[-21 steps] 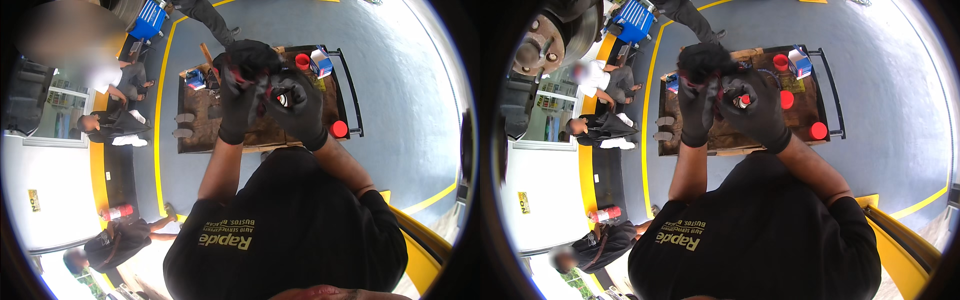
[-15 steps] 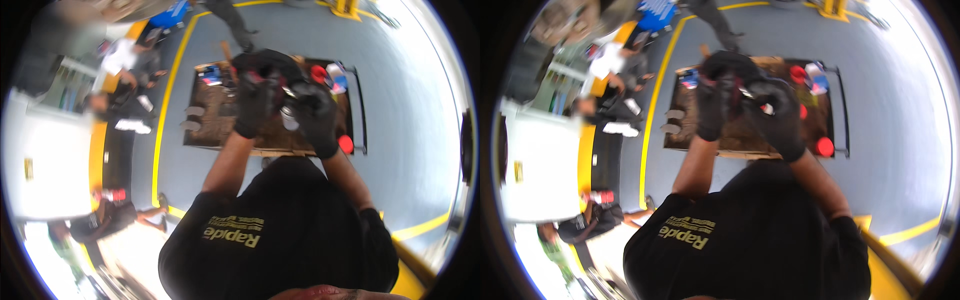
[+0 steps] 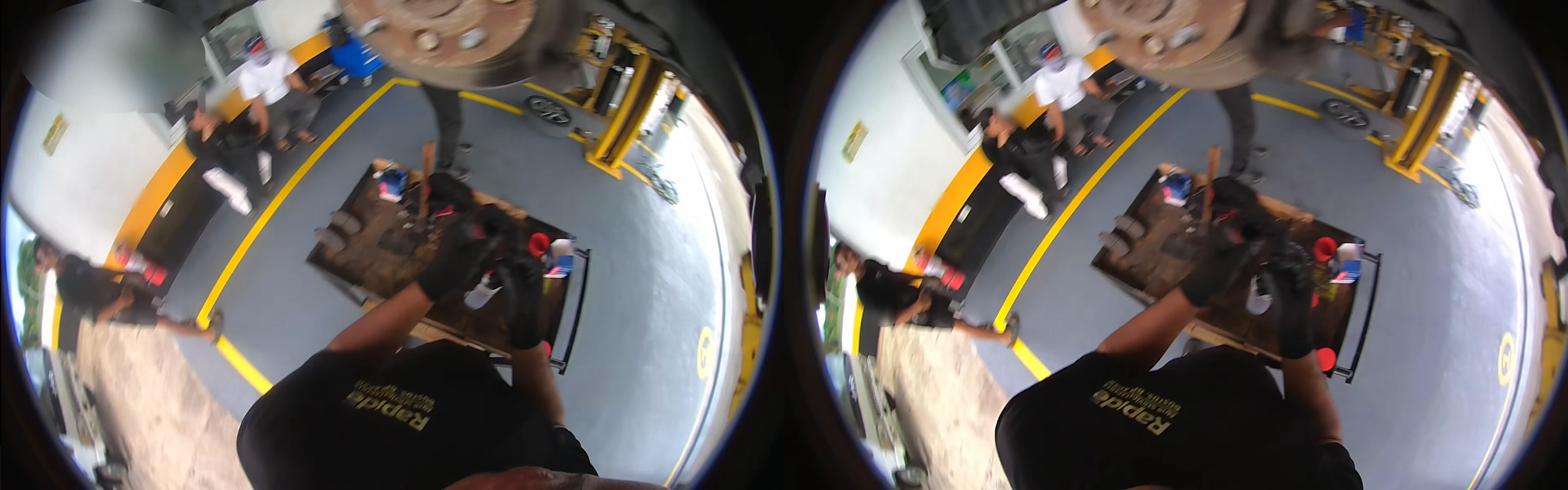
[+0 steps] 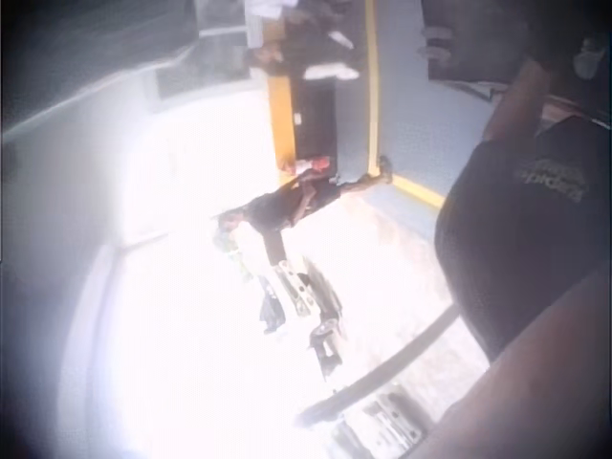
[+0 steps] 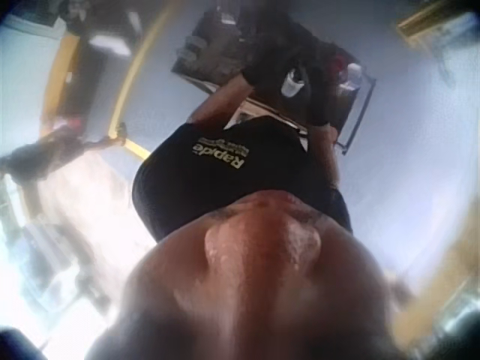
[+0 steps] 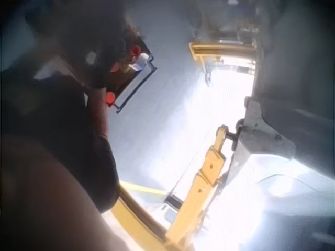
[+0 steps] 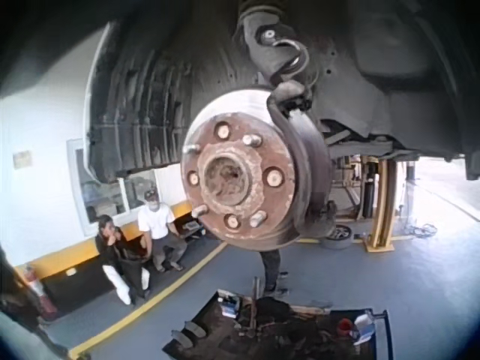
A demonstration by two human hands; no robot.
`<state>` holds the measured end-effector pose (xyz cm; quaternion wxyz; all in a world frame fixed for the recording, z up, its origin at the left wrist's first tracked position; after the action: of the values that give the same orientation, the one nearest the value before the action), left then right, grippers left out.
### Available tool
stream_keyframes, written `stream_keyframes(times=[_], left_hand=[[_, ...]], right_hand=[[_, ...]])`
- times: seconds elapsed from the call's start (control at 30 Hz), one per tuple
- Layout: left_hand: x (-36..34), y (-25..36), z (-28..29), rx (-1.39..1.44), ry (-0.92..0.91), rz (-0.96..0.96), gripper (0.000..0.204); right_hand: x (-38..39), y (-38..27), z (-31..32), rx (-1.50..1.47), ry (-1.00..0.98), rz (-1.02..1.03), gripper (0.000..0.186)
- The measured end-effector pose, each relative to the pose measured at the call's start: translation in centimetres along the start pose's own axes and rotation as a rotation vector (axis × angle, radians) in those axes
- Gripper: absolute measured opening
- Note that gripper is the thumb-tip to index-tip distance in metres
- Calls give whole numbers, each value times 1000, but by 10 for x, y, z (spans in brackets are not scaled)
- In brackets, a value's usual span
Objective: The person applies lubricant to brake pads and installs them into the brake caliper on a lifted vehicle. They use a small brush to spread the lubricant and then place the pads into the caliper assembly.
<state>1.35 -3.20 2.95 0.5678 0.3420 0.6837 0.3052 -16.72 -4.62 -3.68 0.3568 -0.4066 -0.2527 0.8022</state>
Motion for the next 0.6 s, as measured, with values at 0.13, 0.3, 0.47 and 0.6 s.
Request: stream_keyframes(times=[0.13,0.3,0.47,0.6], left_hand=[[19,-35,40,309,115,68,23],[14,44,22,259,87,7,26],[6,51,29,81,30,-100,23],[-1,75,23,-5,26,-221,20]], right_hand=[[-23,-5,22,-346,112,38,25],[-29,-99,177,-167,417,392,37],[23,-214,319,90,863,843,27],[26,-243,365,260,914,999,26]])
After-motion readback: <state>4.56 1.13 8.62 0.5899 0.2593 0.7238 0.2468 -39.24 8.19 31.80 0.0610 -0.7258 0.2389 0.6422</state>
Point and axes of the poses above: each hand's wrist, its own x-axis away from the middle knuckle, its own z-axis out of the back of the hand, y = z × x, the point moved 4 cm from there along -x, towards the middle knuckle, and after that the axes turned 15 degrees about x, right-handed, at the moved point
